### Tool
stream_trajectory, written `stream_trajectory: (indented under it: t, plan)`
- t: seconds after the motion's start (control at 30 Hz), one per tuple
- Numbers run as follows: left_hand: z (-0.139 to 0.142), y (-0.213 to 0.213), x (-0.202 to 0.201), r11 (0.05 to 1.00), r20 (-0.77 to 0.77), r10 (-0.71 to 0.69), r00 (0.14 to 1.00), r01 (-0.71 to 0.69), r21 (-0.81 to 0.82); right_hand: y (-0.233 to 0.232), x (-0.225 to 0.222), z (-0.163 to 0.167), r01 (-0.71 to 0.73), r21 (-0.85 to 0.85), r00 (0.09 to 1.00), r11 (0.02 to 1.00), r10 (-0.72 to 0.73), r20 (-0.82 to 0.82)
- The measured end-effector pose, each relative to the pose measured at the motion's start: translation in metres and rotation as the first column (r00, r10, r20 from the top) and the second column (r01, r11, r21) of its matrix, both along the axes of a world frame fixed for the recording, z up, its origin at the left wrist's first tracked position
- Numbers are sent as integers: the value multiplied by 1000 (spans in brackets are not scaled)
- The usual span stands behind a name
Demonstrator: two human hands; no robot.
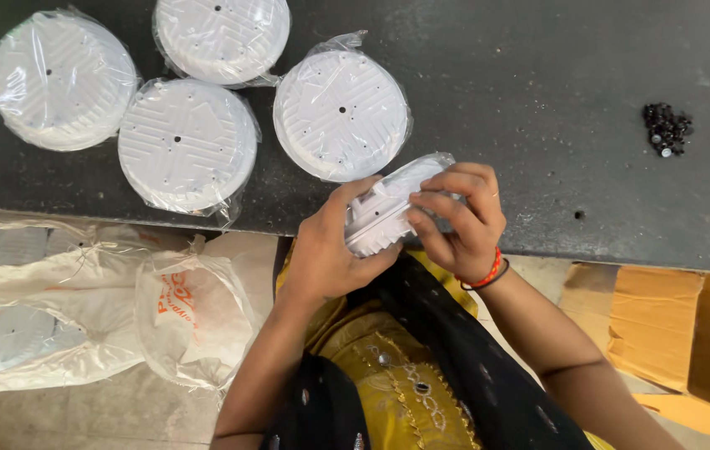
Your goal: The person unpacks plastic trays from a large white sack and places them on a metal table. They remove plastic wrapping from the trays and stack them in neat piles.
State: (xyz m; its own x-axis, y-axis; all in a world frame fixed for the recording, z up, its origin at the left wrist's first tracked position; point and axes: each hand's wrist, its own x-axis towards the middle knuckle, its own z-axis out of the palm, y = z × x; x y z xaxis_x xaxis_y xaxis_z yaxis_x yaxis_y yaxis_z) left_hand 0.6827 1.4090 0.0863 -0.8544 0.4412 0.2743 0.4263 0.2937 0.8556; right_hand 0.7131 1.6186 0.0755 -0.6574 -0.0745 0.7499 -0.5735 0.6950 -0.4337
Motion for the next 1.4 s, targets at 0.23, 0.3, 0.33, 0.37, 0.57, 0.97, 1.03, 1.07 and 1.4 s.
stream_trajectory:
  t: [0.23, 0.3, 0.33, 0.37, 0.57, 0.97, 1.03, 1.07, 1.4]
  plan:
    - [14, -9, -26, 961, 188, -274, 943, 261, 94, -16, -20, -11, -19, -40, 984, 999, 11, -178]
    - [11, -10, -39, 917, 198, -377, 905, 335, 214, -17, -22, -9, -35, -26, 985, 999, 30, -167]
    - [9, -11, -43, 888, 198, -430, 881, 372, 271, -16, -22, -6, -43, -22, 988, 999, 39, -148]
    - [7, -11, -44, 892, 167, -421, 891, 374, 255, -16, -21, -3, -49, -17, 991, 999, 46, -127]
    - [7, -15, -48, 933, 3, -343, 939, 340, 122, -6, -6, 29, -98, 147, 995, 984, 92, 48]
    - [20, 10, -46, 966, -87, -260, 962, 259, -18, 16, -4, 37, -199, 166, 968, 966, 167, 189]
    - [20, 15, -48, 965, -94, -263, 960, 262, -22, 14, 2, 20, -119, 164, 993, 979, 119, 6]
    - [20, 18, -49, 964, -113, -267, 957, 265, -32, 13, 5, 13, -79, 157, 992, 984, 93, -87]
    - [24, 32, -70, 975, -381, -206, 901, 158, -154, 11, 51, 4, -91, 193, 995, 977, 83, 48]
